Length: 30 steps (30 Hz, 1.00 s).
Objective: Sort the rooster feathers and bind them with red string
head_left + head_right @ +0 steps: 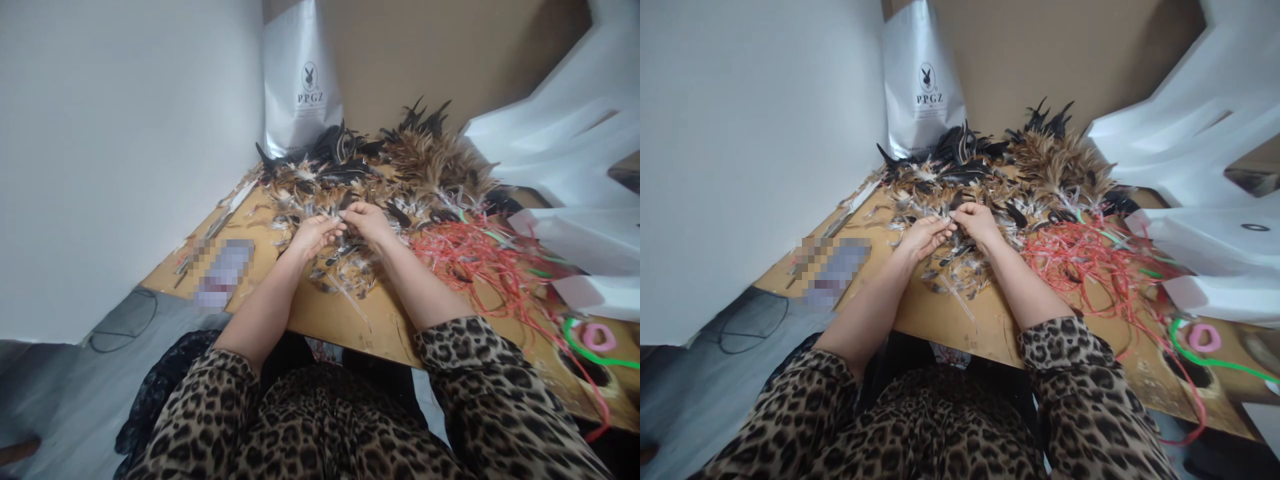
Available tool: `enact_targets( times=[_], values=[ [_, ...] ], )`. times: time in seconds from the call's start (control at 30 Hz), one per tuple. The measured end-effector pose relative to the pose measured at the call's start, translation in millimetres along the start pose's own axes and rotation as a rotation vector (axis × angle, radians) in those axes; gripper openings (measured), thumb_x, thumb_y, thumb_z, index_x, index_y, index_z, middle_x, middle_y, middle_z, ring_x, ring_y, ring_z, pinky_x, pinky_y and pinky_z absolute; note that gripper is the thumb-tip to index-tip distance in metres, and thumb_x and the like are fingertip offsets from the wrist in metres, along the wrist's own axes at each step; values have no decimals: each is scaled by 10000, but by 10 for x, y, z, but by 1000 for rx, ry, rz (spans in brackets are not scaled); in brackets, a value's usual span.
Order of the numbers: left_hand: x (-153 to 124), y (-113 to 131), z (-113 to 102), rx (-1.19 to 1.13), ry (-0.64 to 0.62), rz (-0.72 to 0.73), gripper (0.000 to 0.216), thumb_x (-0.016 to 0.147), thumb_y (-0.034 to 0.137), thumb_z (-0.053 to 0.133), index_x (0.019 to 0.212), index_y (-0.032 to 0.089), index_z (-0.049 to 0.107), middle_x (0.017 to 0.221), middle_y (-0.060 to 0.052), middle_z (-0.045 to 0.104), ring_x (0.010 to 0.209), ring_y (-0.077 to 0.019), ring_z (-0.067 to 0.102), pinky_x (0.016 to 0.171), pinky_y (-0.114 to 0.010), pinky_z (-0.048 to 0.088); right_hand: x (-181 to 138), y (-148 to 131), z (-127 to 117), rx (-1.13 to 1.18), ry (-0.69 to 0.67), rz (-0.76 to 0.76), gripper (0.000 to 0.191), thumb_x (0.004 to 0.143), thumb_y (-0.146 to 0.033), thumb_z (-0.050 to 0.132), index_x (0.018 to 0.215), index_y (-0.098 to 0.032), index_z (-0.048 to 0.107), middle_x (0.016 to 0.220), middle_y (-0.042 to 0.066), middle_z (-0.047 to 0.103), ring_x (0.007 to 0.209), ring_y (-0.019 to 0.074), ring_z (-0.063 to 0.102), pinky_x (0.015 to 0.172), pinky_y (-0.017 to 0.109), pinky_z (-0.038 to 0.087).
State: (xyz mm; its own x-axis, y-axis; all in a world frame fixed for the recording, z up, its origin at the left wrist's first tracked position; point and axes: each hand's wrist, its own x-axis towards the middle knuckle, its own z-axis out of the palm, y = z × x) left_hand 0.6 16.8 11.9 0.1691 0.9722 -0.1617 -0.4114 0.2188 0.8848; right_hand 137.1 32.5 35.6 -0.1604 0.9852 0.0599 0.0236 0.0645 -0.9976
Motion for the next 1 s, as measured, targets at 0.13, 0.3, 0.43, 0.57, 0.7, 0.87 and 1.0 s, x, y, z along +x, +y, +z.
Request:
enact_targets(
  times=[0.13, 0.3, 0.43, 0.57, 0.7, 0.87, 1.0],
  values=[
    [15, 8, -14, 38, 50, 72, 159, 712, 212, 696, 690, 85, 602, 640, -33, 648, 479, -25, 548, 444, -119, 394, 27, 41, -32, -57, 3, -19, 303, 600, -437, 671, 669, -161, 568, 465, -66, 449, 423, 53, 339, 434, 198, 266],
    [60, 36, -67, 1, 177, 154, 125, 741, 207, 661, 720, 99, 602, 641, -16, 646, 485, -17, 533, 446, -118, 375, 63, 91, -131, -505, 12, -139, 232, 654, -354, 611, 686, -127, 649, 580, -7, 579, 538, 89, 454, 546, 216, 355],
    [88, 21, -92, -7, 200, 153, 155, 717, 230, 687, 733, 99, 606, 660, -25, 653, 489, -20, 535, 448, -124, 372, 0, 73, -95, -912, -12, -147, 241, 708, -361, 551, 732, -159, 680, 657, 21, 645, 620, 128, 536, 595, 229, 369],
    [79, 4, -72, 35, 185, 151, 166, 714, 243, 690, 717, 102, 602, 661, -32, 661, 487, -26, 535, 448, -130, 376, -98, 56, 18, -1210, 4, -131, 282, 738, -417, 533, 810, -191, 687, 825, 82, 690, 770, 194, 597, 656, 261, 401],
    [46, 18, -36, 65, 187, 147, 141, 738, 220, 663, 700, 102, 597, 648, -33, 664, 483, -28, 534, 437, -129, 366, -141, 49, 67, -1312, -4, -196, 238, 765, -313, 484, 816, -190, 680, 910, 111, 685, 819, 221, 606, 683, 284, 414],
    [27, 42, -17, 91, 192, 138, 143, 743, 224, 658, 701, 100, 602, 670, -42, 674, 484, -26, 533, 447, -128, 370, -64, 17, -21, -1003, 68, -222, 195, 731, -272, 502, 741, -166, 665, 765, 61, 677, 705, 167, 587, 658, 254, 414],
    [38, 48, -29, 25, 175, 126, 119, 752, 210, 650, 740, 96, 617, 717, -58, 688, 515, -33, 555, 462, -131, 381, 23, 13, -118, -514, 41, -110, 183, 697, -306, 573, 716, -137, 640, 513, -1, 580, 458, 98, 475, 496, 222, 375]
  ],
)
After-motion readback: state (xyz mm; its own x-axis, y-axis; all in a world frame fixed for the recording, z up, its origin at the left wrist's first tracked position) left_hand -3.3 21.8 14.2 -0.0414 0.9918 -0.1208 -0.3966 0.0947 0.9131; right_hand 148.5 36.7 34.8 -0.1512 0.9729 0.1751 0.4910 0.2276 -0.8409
